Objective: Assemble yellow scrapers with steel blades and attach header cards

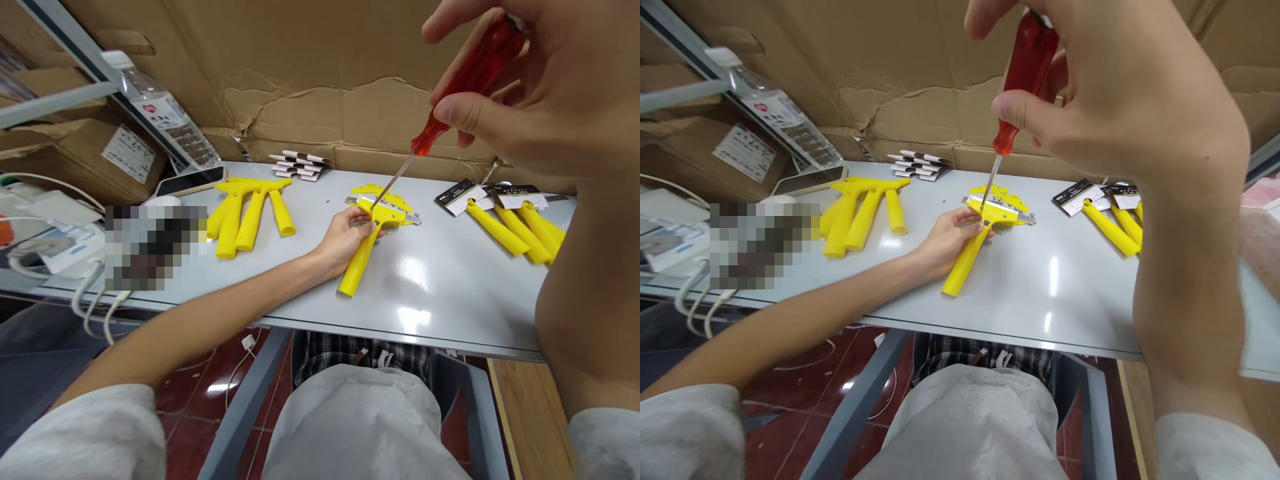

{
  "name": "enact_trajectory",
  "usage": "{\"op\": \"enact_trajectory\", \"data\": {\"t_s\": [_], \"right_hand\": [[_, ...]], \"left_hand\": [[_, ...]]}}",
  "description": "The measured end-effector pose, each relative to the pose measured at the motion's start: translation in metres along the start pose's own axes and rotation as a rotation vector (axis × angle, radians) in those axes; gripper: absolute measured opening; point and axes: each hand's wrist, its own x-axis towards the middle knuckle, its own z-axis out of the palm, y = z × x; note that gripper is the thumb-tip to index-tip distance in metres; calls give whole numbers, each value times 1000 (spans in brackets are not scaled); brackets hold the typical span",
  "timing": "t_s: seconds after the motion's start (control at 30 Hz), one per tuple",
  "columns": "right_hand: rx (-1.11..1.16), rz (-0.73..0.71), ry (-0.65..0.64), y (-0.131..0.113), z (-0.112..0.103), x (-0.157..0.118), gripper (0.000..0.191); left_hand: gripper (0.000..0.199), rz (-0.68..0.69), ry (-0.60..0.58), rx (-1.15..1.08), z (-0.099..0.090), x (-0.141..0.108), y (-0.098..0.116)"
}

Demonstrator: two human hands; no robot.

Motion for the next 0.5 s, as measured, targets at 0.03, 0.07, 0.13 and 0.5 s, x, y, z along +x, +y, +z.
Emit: {"op": "enact_trajectory", "data": {"t_s": [0.03,0.07,0.13,0.5], "right_hand": [[-151,-35,-15,-2,-2,0,46],[-278,-78,-28,-4,-3,0,45],[-297,-95,-33,-7,-5,1,44],[-207,-51,-68,1,-6,4,50]], "left_hand": [[17,1,7,13,1,0,0],[16,3,11,25,1,-1,-1],[16,7,13,47,2,-1,-1],[18,12,38,15,0,4,5]]}}
